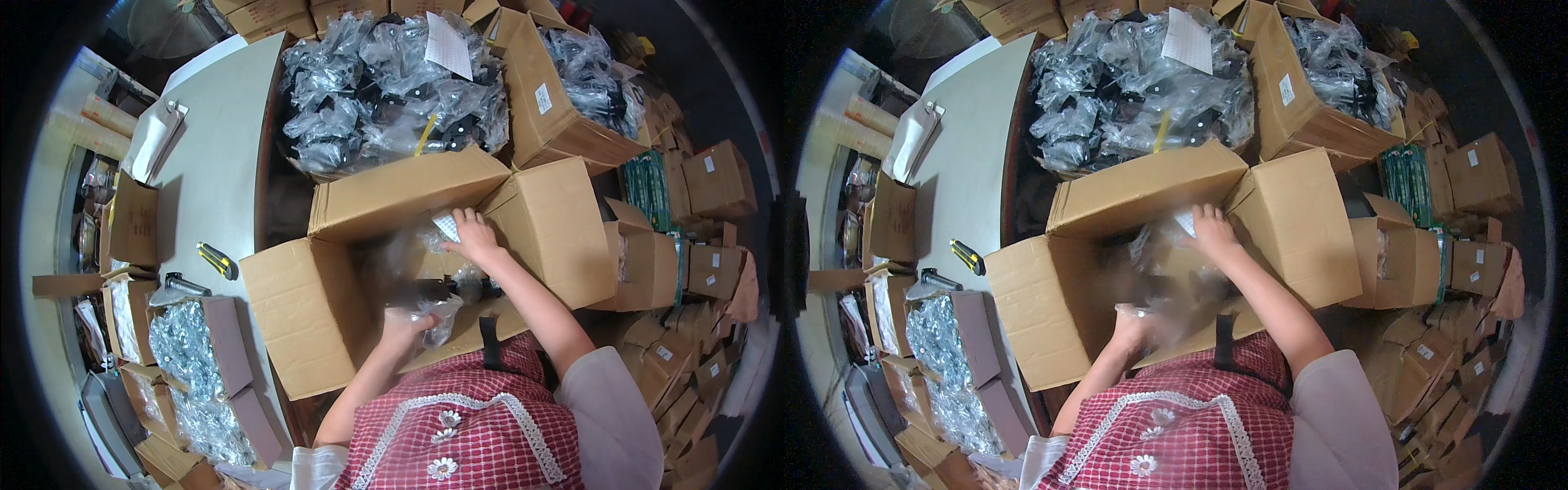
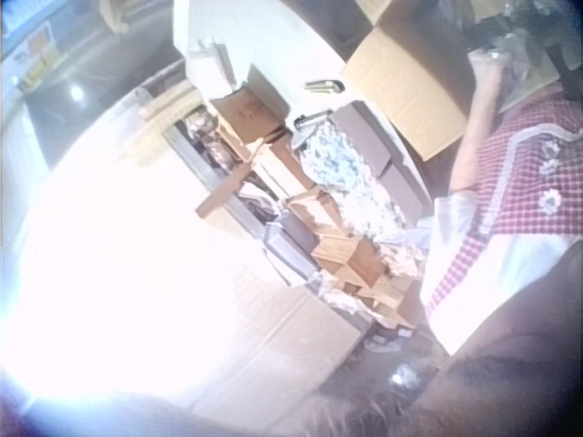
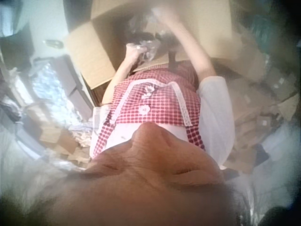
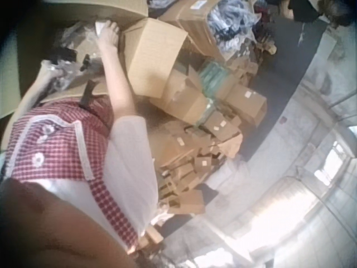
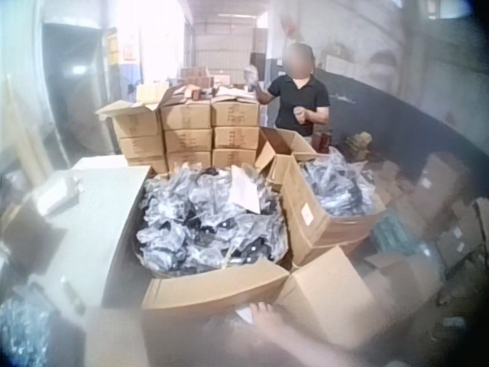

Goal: The person repeatedly picks up small black electronic components wrapped in plastic from a cardboard box, removes them from the plastic, and places them into another box. The person also handles a small white paper or label during the process.

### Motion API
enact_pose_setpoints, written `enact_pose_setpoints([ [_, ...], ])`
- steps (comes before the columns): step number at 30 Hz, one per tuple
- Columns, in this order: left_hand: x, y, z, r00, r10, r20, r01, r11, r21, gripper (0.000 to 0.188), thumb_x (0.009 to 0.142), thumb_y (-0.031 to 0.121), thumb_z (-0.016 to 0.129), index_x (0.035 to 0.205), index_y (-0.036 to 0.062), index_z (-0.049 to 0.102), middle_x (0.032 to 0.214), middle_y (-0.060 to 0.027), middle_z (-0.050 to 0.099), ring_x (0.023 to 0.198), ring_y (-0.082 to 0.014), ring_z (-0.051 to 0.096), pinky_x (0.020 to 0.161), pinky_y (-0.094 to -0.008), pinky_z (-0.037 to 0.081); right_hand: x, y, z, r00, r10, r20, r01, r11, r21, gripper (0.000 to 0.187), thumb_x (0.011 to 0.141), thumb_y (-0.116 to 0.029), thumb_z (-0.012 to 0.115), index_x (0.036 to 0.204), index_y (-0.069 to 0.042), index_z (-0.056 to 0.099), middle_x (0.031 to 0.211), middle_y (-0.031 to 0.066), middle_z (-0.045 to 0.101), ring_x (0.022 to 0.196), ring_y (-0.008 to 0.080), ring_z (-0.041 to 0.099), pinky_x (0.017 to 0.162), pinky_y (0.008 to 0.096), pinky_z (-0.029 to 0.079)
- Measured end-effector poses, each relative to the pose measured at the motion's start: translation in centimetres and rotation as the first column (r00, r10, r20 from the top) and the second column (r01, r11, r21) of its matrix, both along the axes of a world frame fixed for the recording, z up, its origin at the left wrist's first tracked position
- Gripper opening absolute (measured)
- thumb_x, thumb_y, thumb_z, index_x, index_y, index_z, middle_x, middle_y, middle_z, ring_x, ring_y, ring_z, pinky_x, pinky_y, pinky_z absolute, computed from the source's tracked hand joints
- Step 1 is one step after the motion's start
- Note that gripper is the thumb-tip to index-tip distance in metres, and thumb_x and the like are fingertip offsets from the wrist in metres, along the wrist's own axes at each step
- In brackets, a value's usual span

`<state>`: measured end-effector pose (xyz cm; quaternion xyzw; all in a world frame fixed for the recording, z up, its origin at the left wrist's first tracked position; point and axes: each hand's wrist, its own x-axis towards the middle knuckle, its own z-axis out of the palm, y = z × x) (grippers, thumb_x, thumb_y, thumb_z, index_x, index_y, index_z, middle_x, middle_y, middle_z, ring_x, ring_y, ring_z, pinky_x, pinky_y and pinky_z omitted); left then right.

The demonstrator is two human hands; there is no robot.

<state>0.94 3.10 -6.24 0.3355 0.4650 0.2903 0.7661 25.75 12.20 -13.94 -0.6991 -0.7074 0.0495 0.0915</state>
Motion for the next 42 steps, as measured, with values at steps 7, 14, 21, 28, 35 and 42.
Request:
enact_pose_setpoints([
  [7, -1.5, 1.2, 3.2, 0.964, 0.245, -0.100, -0.245, 0.970, 0.012, 0.045, 0.068, -0.005, 0.077, 0.112, 0.0017, 0.067, 0.101, -0.0075, 0.070, 0.086, -0.0206, 0.069, 0.076, -0.0358, 0.058, 1.8, -1.4, 4.4, 0.944, 0.079, -0.322, -0.133, 0.979, -0.151, 0.016, 0.098, -0.023, 0.060, 0.105, -0.009, 0.066, 0.097, 0.0195, 0.073, 0.091, 0.0391, 0.072, 0.076, 0.0522, 0.057],
  [14, -3.3, 1.6, 7.3, 0.995, 0.073, 0.063, -0.093, 0.889, 0.448, 0.085, 0.067, 0.007, 0.091, 0.144, 0.0044, 0.056, 0.129, -0.0054, 0.066, 0.115, -0.0177, 0.063, 0.100, -0.0346, 0.053, -1.2, -6.4, 15.3, 0.718, 0.357, -0.597, -0.348, 0.928, 0.137, 0.025, 0.091, -0.007, 0.071, 0.116, -0.010, 0.078, 0.109, 0.0156, 0.077, 0.095, 0.0314, 0.076, 0.080, 0.0371, 0.061],
  [21, -6.7, -0.5, 6.3, 0.996, -0.028, -0.083, 0.063, 0.894, 0.444, 0.083, 0.070, 0.019, 0.094, 0.143, 0.0054, 0.056, 0.131, -0.0041, 0.063, 0.113, -0.0168, 0.062, 0.098, -0.0332, 0.053, -4.4, -8.7, 19.4, 0.543, 0.475, -0.692, -0.435, 0.864, 0.252, 0.038, 0.089, -0.004, 0.075, 0.127, -0.005, 0.073, 0.115, 0.0154, 0.077, 0.099, 0.0275, 0.077, 0.085, 0.0347, 0.061],
  [28, -11.9, -4.9, 5.0, 0.946, -0.085, -0.313, 0.199, 0.913, 0.356, 0.074, 0.076, 0.021, 0.090, 0.140, 0.0059, 0.057, 0.129, -0.0045, 0.064, 0.111, -0.0166, 0.062, 0.096, -0.0321, 0.053, -6.1, -10.4, 21.5, 0.472, 0.476, -0.742, -0.451, 0.854, 0.261, 0.038, 0.091, -0.007, 0.076, 0.129, -0.005, 0.072, 0.111, 0.0160, 0.077, 0.093, 0.0226, 0.077, 0.082, 0.0326, 0.061],
  [35, -7.8, -3.5, 11.9, 0.996, 0.060, -0.060, -0.039, 0.953, 0.301, 0.049, 0.092, 0.022, 0.076, 0.135, 0.0035, 0.061, 0.121, -0.0084, 0.068, 0.104, -0.0162, 0.066, 0.087, -0.0313, 0.057, -6.9, -12.1, 22.7, 0.529, 0.413, -0.741, -0.365, 0.899, 0.241, 0.035, 0.090, -0.004, 0.070, 0.125, -0.006, 0.074, 0.117, 0.0125, 0.076, 0.102, 0.0257, 0.075, 0.088, 0.0347, 0.059],
  [42, -10.2, -4.8, 10.7, 0.993, 0.058, -0.107, 0.001, 0.874, 0.485, 0.044, 0.096, 0.028, 0.069, 0.133, 0.0043, 0.062, 0.116, -0.0094, 0.070, 0.100, -0.0201, 0.068, 0.088, -0.0343, 0.058, -8.0, -13.2, 23.2, 0.504, 0.394, -0.769, -0.311, 0.913, 0.264, 0.029, 0.090, -0.009, 0.079, 0.118, -0.002, 0.075, 0.107, 0.0112, 0.079, 0.088, 0.0167, 0.077, 0.077, 0.0281, 0.059],
])
